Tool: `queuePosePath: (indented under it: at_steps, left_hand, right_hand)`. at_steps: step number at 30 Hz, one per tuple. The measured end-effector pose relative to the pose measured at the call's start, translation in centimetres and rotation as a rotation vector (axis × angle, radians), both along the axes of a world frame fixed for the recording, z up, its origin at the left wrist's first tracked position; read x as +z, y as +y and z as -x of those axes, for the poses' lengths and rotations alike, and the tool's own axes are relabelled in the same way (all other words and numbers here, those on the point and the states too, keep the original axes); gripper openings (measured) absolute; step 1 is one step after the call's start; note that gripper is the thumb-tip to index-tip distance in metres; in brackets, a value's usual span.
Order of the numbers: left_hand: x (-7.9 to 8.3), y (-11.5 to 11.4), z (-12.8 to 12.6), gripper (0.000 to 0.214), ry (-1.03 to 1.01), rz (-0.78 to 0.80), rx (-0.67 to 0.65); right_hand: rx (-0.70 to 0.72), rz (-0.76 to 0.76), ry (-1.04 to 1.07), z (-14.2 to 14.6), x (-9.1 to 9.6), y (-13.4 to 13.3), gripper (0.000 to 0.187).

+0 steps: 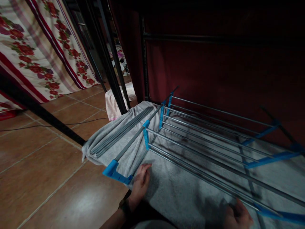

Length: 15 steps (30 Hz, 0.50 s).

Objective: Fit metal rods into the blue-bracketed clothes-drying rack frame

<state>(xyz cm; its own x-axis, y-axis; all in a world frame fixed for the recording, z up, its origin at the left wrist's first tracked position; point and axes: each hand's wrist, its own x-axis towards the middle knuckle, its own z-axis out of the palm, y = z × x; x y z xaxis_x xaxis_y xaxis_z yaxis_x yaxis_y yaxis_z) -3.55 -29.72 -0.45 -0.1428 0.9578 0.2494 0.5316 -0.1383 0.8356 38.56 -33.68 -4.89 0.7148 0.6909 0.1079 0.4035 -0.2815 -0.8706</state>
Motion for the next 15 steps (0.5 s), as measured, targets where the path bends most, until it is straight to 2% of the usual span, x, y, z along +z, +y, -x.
queuePosePath:
  at_steps: [3, 5, 8, 11, 15]
  left_hand:
    - [-0.5, -3.0, 2.4, 0.031, 0.148, -0.002, -0.182]
    - [-0.9, -4.8, 4.0, 0.030, 0.254, -0.023, -0.256]
    - [-1.2, -6.7, 6.0, 0.027, 0.339, -0.066, -0.262]
    - [-1.2, -7.6, 7.3, 0.029, 0.358, -0.072, -0.245]
    - [-1.7, -8.5, 9.1, 0.034, 0.396, 0.000, -0.267]
  right_hand:
    - [-0.056, 0.007, -0.060, 0.5, 1.0, 0.1, 0.039]
    - [-0.051, 0.015, -0.073, 0.7, 1.4, 0.2, 0.036]
    - [-0.052, 0.024, -0.101, 0.9, 1.6, 0.3, 0.034]
    - [-0.017, 0.024, -0.121, 0.9, 1.5, 0.5, 0.033]
    - [0.033, 0.065, -0.122, 0.4, 0.7, 0.7, 0.038]
